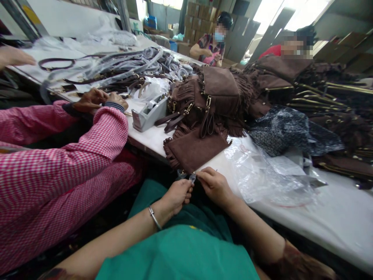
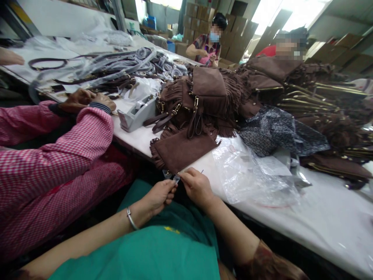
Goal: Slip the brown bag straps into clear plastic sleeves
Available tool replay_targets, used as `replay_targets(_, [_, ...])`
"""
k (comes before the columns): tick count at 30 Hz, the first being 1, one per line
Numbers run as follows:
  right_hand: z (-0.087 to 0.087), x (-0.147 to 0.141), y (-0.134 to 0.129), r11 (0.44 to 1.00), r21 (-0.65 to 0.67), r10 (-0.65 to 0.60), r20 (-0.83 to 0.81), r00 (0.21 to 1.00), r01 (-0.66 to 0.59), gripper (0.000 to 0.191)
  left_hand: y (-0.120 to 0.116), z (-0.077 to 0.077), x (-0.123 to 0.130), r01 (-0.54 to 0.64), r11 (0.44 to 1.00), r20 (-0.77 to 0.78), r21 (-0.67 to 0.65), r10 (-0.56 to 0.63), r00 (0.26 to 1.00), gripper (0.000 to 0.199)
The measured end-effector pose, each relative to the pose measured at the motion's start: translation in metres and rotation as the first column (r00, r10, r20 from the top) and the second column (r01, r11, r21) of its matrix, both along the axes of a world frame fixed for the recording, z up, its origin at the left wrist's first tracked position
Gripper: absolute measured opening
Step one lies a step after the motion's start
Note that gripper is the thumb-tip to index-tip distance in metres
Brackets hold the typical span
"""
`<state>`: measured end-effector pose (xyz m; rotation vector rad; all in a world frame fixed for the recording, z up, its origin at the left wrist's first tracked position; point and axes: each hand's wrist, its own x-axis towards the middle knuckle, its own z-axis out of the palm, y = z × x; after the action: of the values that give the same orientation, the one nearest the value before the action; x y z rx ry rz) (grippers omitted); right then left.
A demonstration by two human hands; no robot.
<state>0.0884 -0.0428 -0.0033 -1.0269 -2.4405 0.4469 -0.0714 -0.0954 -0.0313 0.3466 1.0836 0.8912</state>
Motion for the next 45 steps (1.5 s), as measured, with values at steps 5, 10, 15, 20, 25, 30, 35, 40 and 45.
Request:
replay_targets(5, [0.011, -0.01, 0.012, 0.95, 0.153, 0.21, 0.331, 0.92, -0.272, 0.016, -0.003, -0.002, 0.007, 0.012, 0.997, -0.184, 0.078, 0.003, 0.983, 0.024])
replay_targets(10, [0.014, -0.016, 0.02, 0.933, 0.147, 0.275, 0.297, 0.915, -0.328, 0.012, -0.006, 0.001, 0.005, 0.007, 0.998, -0.062, 0.06, -0.003, 0.998, 0.028])
replay_targets(15, [0.0, -0.007, 0.023, 0.959, 0.137, 0.245, 0.044, 0.969, -0.248, 0.017, -0.001, 0.008, -0.007, 0.068, 0.996, 0.275, -0.059, -0.05, 0.96, 0.031])
replay_targets(20, [-0.006, 0.001, 0.022, 0.954, 0.141, 0.266, 0.008, 0.964, -0.264, 0.021, 0.001, 0.007, -0.009, 0.095, 0.993, 0.293, -0.073, -0.07, 0.954, 0.022])
replay_targets(25, [0.006, 0.007, 0.023, 0.951, 0.154, 0.262, 0.055, 0.964, -0.267, 0.024, 0.0, 0.004, -0.002, 0.073, 0.994, 0.128, -0.085, -0.062, 0.99, 0.024])
replay_targets(30, [0.011, 0.005, 0.02, 0.89, 0.226, 0.346, 0.235, 0.908, -0.397, 0.024, -0.001, 0.004, -0.001, 0.074, 0.994, 0.124, -0.075, -0.064, 0.99, 0.026])
replay_targets(35, [0.002, 0.004, 0.015, 0.884, 0.287, 0.301, 0.252, 0.92, -0.368, 0.024, 0.0, 0.003, -0.008, 0.094, 0.987, 0.337, -0.13, -0.045, 0.94, 0.02])
replay_targets(40, [-0.005, 0.003, 0.012, 0.88, 0.31, 0.311, 0.196, 0.93, -0.359, 0.024, -0.001, 0.003, -0.009, 0.121, 0.984, 0.348, -0.129, -0.07, 0.935, 0.022])
replay_targets(45, [0.003, -0.004, 0.013, 0.905, 0.251, 0.297, 0.204, 0.933, -0.343, 0.026, -0.005, 0.005, 0.001, 0.088, 0.996, -0.022, 0.012, -0.087, 0.996, 0.029])
